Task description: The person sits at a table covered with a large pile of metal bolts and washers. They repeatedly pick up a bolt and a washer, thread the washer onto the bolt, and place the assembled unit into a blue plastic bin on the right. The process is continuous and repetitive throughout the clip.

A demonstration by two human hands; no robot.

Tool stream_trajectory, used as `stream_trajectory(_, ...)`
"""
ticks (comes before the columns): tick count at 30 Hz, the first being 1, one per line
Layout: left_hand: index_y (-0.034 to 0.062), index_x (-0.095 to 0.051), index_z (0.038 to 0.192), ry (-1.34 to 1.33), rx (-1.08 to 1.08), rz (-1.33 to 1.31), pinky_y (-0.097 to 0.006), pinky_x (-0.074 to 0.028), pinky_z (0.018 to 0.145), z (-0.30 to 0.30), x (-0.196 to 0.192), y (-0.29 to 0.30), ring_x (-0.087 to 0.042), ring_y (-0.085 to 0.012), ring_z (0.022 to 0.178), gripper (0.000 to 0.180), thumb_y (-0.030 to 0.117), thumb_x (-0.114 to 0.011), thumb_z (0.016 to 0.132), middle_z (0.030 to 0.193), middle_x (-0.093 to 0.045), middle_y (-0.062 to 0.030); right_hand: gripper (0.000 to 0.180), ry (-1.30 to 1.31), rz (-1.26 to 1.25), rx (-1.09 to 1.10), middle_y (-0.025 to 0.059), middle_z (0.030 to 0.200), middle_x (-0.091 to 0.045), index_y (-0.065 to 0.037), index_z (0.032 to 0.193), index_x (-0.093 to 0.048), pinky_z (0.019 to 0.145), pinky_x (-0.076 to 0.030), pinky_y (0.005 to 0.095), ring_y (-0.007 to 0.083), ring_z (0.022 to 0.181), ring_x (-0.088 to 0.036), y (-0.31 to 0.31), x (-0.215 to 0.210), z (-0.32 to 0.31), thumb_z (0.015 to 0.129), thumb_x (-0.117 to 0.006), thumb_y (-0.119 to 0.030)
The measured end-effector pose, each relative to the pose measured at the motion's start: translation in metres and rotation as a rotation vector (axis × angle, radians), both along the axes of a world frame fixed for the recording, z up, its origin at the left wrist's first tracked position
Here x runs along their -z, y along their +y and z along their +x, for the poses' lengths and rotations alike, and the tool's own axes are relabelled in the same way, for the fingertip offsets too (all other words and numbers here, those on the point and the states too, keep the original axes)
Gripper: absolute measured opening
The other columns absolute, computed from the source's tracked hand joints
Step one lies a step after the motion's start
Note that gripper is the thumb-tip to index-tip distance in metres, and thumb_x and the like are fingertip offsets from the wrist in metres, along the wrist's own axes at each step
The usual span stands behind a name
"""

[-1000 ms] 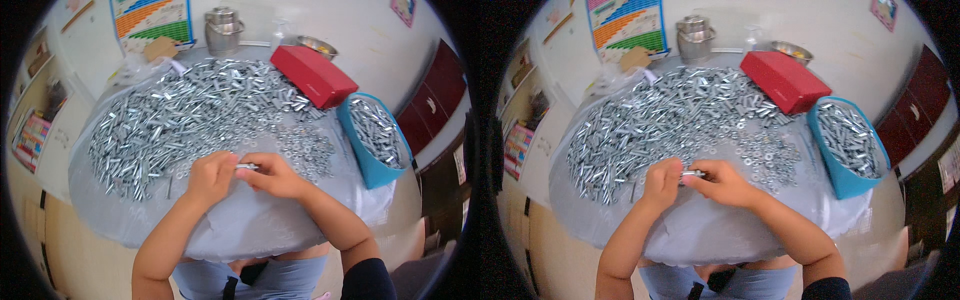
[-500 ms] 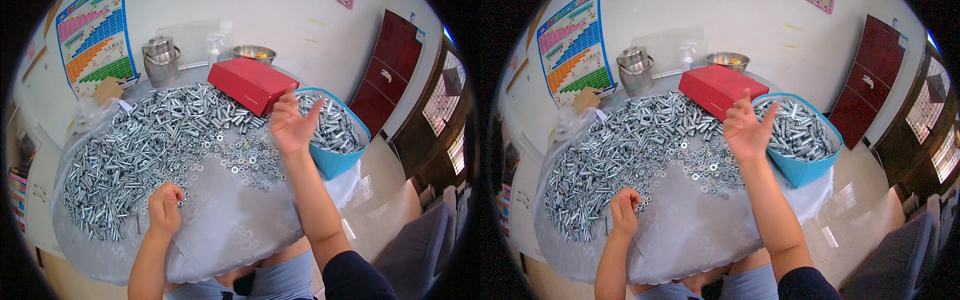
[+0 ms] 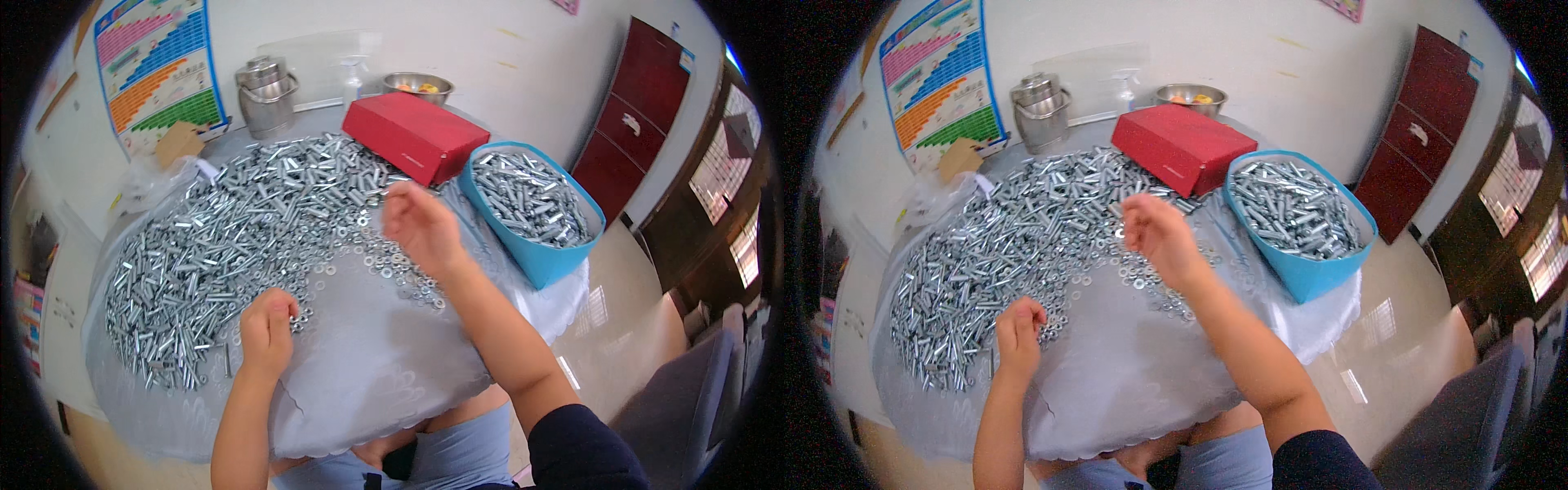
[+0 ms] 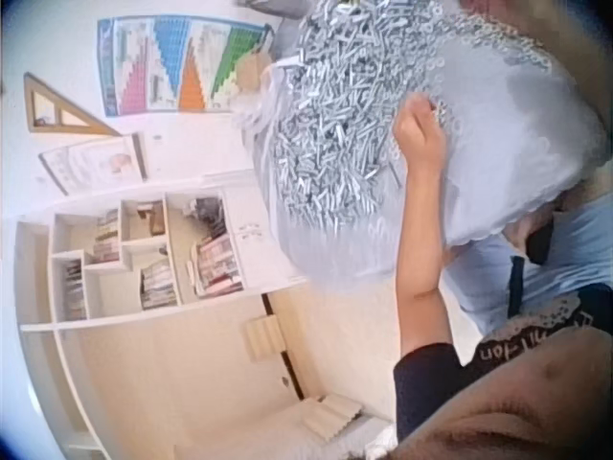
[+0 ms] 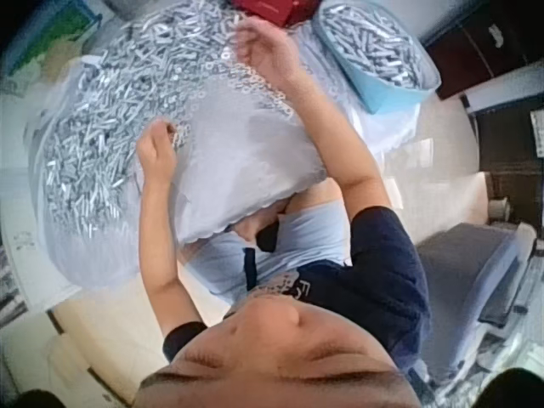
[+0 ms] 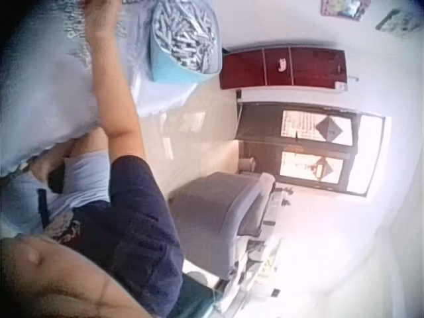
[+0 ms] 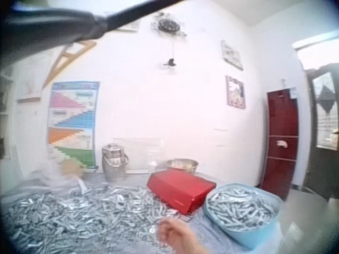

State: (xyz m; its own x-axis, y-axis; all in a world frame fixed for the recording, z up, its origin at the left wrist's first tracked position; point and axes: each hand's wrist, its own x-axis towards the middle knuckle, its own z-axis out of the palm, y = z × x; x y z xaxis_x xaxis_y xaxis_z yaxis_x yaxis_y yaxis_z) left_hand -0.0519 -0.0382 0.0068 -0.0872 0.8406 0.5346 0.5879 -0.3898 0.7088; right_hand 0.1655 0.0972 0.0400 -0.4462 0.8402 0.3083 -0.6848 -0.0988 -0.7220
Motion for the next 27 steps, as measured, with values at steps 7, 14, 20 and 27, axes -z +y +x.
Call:
stream_trajectory(7,0.0009,-0.051,0.071,-0.059,-0.196,-0.028,-0.031,-0.038,0.057,-0.016,-0.005,0.01,-0.048,-0.023,0.059,0.033,0.022,-0.037,0.091,0.064,-0.051,-0.0109,0.017,-0.042,0.04,0.585,0.0018,0.061,-0.049,-0.004,0.079,-0.056,0.049,-0.036,0.0228,0.0111,0.055,-0.046,0.017,-0.009,0.025,0.084,-0.053,-0.019)
stream_trajectory(14,0.0003,-0.053,0.084,0.067,-0.49,0.009,-0.033,-0.039,0.07,-0.048,-0.003,0.022,-0.052,-0.0242,0.078,0.03,0.029,-0.045,0.089,0.079,-0.056,-0.0114,0.014,-0.836,0.512,0.97,0.0014,0.064,-0.055,-0.001,0.08,-0.056,0.054,-0.039,0.0227,0.0105,0.061,-0.051,0.03,0.022,0.025,0.081,-0.058,-0.015)
stream_trajectory(20,-0.0019,-0.048,0.099,-0.08,-0.524,0.025,-0.035,-0.039,0.08,-0.079,0.013,0.03,-0.052,-0.0273,0.089,0.031,0.026,-0.052,0.086,0.094,-0.055,-0.0157,0.018,-1.097,0.939,0.917,0.0136,0.091,-0.055,-0.001,0.088,-0.056,0.079,-0.042,0.0361,0.0304,0.092,-0.051,0.016,0.019,0.019,0.073,-0.062,-0.01)
stream_trajectory(27,-0.0022,-0.05,0.097,0.135,-0.631,0.032,-0.038,-0.039,0.081,-0.095,0.025,0.032,-0.051,-0.0327,0.091,0.021,0.009,-0.052,0.079,0.096,-0.054,-0.0175,0.019,-1.109,0.983,0.905,0.0143,0.094,-0.054,-0.001,0.086,-0.056,0.081,-0.041,0.0367,0.0322,0.092,-0.052,0.021,0.027,0.023,0.071,-0.063,-0.01)
